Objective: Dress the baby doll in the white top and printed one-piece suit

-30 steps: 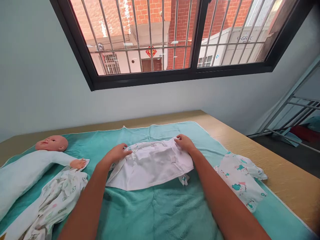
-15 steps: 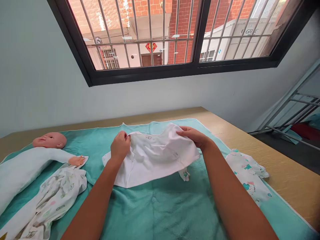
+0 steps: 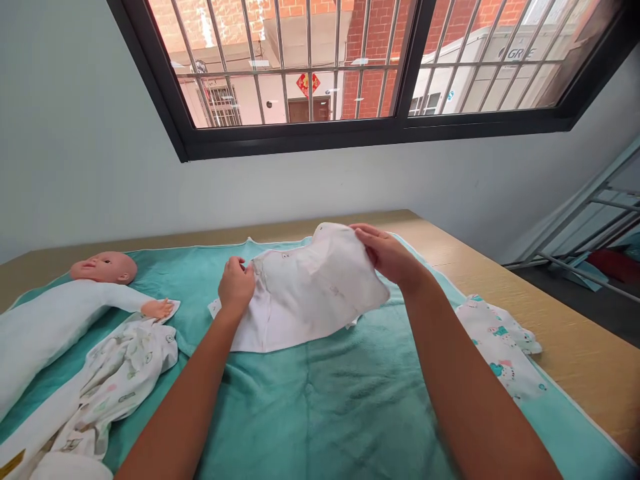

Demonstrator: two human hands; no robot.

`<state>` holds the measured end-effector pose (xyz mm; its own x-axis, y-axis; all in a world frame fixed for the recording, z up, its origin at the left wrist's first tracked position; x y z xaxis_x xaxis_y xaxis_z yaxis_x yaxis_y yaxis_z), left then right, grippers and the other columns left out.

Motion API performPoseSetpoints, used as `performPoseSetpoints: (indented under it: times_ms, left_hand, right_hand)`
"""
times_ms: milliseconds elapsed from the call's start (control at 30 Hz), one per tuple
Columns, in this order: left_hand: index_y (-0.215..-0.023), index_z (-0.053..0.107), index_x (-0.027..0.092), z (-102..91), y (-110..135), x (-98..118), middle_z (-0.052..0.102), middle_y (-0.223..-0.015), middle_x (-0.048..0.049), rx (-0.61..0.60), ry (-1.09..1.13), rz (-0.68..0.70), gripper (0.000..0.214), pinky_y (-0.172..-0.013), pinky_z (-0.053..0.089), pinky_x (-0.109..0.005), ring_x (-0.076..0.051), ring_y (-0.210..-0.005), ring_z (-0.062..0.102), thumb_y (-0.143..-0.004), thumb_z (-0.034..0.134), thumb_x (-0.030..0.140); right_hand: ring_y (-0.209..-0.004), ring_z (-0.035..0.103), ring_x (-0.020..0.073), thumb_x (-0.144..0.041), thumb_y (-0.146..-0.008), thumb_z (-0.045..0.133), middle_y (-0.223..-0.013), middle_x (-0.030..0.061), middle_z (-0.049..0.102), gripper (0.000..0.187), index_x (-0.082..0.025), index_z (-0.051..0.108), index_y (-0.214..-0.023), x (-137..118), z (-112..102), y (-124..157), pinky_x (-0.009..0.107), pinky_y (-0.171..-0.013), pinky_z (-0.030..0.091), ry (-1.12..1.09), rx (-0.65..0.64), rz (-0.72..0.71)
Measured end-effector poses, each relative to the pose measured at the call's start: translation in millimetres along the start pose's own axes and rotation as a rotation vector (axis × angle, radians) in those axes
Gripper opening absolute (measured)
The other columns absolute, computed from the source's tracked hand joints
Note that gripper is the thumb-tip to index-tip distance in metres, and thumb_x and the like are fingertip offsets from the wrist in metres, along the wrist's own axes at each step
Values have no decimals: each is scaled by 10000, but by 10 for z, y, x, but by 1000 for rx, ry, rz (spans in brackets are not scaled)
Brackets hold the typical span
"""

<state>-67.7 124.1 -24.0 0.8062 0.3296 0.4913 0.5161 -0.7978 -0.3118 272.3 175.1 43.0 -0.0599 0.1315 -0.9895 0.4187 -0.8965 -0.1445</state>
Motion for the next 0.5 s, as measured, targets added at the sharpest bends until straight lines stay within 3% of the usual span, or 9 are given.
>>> performPoseSetpoints:
  times_ms: [133,233,300,400,500]
  left_hand:
    - [-1276,471,166,190,74,69,493,-1354,-162,-63,-44,80,410,-941,430,-421,-323,-1246,476,-892,485,309]
    - [-1257,514,149,244,181,301,499,-1347,-172,-56,42,222,383,-1034,366,-478,-338,-1281,432,-890,454,240]
    - [-1186,567,141,317,286,503,557,-1285,-161,-119,193,314,330,-1070,344,-462,-315,-1257,461,-889,458,238]
    - [-1096,611,175,492,475,750,658,-1137,-91,-267,340,382,284,-987,445,-358,-233,-1093,590,-919,454,332]
    - [-1140,594,194,711,646,838,683,-1064,-64,-467,493,318,397,-778,524,-299,-196,-913,650,-934,413,480]
  right_hand:
    - [-751,637,134,-494,-885,523,-1127,86,665,371,-200,607,-1094,573,-95,-114,233,-636,474,478,27,247]
    - [-760,640,175,-421,-812,631,-943,93,705,276,-161,639,-903,948,-106,-172,242,-605,429,764,-11,351]
    - [-710,625,177,-373,-732,713,-809,68,702,235,-162,640,-807,1080,-8,-180,247,-585,401,804,-91,370]
    - [-621,603,157,-367,-685,737,-705,23,682,242,-178,641,-801,1140,166,-125,246,-555,388,806,-242,408]
    - [-638,596,145,-351,-595,793,-744,-9,676,331,-193,654,-850,1106,335,-13,231,-552,393,764,-475,408]
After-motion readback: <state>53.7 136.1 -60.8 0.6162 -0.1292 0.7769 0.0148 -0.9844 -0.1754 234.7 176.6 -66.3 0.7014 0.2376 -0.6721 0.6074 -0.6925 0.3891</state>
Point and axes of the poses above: each hand's wrist, its own y-axis away from the middle knuckle, its own z-axis out of the palm, x = y × z, the point moved 8 cm from there along -y, towards the middle knuckle
